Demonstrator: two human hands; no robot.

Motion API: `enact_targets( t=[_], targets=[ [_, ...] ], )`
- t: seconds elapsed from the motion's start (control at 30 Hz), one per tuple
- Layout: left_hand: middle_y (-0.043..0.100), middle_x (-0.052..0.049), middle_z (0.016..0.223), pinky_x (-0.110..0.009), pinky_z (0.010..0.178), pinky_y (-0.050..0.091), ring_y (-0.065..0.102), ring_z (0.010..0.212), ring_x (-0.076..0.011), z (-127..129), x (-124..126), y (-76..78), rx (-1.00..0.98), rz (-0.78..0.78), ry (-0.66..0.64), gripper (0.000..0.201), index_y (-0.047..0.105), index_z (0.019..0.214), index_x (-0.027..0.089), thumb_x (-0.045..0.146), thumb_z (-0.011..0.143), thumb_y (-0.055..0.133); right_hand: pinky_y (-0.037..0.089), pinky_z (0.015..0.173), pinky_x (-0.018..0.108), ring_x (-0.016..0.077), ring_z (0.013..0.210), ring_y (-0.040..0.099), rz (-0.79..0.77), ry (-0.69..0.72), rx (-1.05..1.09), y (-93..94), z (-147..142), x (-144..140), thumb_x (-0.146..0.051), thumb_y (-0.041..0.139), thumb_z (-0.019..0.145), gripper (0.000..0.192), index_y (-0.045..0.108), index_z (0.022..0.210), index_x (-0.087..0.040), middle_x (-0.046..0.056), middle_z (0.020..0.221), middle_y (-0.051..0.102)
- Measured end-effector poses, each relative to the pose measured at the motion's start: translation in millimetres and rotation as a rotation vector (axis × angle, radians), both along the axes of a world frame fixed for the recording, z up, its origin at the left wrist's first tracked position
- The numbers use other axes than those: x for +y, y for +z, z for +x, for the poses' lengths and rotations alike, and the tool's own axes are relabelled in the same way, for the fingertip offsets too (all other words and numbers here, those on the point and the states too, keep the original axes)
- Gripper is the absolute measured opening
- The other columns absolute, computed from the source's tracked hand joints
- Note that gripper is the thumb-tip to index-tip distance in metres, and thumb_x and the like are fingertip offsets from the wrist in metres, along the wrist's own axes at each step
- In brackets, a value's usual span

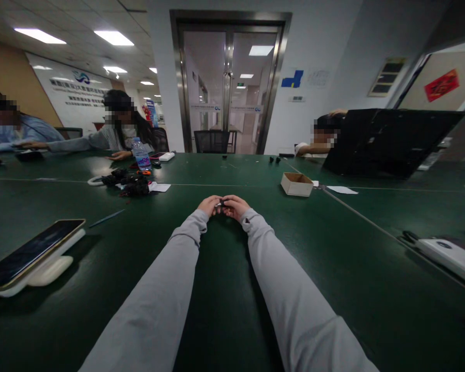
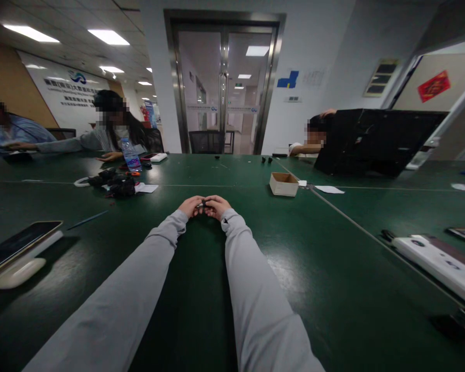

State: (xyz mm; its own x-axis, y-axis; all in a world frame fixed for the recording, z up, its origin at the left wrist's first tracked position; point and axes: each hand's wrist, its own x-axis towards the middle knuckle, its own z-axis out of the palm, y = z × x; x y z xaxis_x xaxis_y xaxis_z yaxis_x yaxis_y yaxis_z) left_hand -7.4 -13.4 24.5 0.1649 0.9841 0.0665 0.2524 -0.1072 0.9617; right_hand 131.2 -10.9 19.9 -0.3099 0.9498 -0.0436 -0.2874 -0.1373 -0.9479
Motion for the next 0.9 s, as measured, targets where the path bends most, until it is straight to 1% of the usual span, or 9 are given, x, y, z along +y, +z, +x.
enact_targets(
  t=[0.17,0.3,0.47,0.63,0.8,0.9],
  targets=[
    [0.049,0.004,0.048,-0.017,0.037,0.027,0.037,0.034,-0.0052,1.3,-0.9,0.9,-0.039,-0.038,0.031,0.028,0.056,0.098,0.014,0.027,0.076,0.046,0.045,0.04,0.016,0.0087,0.044,0.055,0.005,0.011,0.0,-0.2,0.5,0.3,-0.005,0.051,0.071,0.015,0.054,0.081,-0.017,-0.002,0.051,0.059],
    [0.047,0.004,0.045,-0.017,0.037,0.027,0.035,0.034,-0.0055,1.6,-2.9,2.9,-0.045,-0.036,0.017,0.028,0.057,0.095,0.012,0.026,0.079,0.04,0.045,0.041,0.016,0.0082,0.043,0.054,0.004,0.004,-0.005,0.1,0.3,-0.3,-0.005,0.05,0.072,0.015,0.054,0.081,-0.016,-0.002,0.05,0.058],
    [0.05,0.004,0.048,-0.017,0.038,0.027,0.038,0.035,-0.0055,1.2,-4.1,4.2,-0.044,-0.061,0.035,0.027,0.056,0.098,0.013,0.023,0.075,0.045,0.044,0.041,0.016,0.0083,0.043,0.054,0.007,-0.006,-0.005,-0.1,-0.4,-0.2,-0.006,0.051,0.072,0.014,0.054,0.082,-0.016,-0.002,0.05,0.058],
    [0.049,0.003,0.044,-0.017,0.037,0.026,0.037,0.033,-0.0057,1.0,-3.2,2.5,-0.06,-0.044,0.024,0.028,0.057,0.095,0.012,0.029,0.079,0.042,0.044,0.041,0.016,0.0083,0.043,0.054,-0.004,-0.005,-0.016,1.4,-0.5,-0.7,-0.004,0.048,0.073,0.015,0.053,0.082,-0.016,-0.002,0.049,0.057],
    [0.052,0.003,0.045,-0.017,0.036,0.027,0.039,0.033,-0.0055,1.0,-3.2,3.5,-0.08,-0.066,0.003,0.024,0.056,0.094,0.012,0.026,0.076,0.048,0.044,0.041,0.015,0.0083,0.044,0.054,0.006,0.001,-0.009,1.8,-0.2,-1.7,-0.004,0.046,0.074,0.016,0.052,0.083,-0.016,-0.002,0.049,0.057],
    [0.052,0.003,0.045,-0.017,0.037,0.028,0.04,0.033,-0.0055,0.7,-1.8,1.6,-0.095,-0.058,-0.017,0.022,0.055,0.093,0.012,0.025,0.077,0.047,0.044,0.04,0.015,0.0085,0.043,0.055,0.001,0.007,-0.004,0.3,-0.2,-0.3,-0.004,0.047,0.074,0.015,0.052,0.083,-0.016,-0.003,0.048,0.056]
  ],
)
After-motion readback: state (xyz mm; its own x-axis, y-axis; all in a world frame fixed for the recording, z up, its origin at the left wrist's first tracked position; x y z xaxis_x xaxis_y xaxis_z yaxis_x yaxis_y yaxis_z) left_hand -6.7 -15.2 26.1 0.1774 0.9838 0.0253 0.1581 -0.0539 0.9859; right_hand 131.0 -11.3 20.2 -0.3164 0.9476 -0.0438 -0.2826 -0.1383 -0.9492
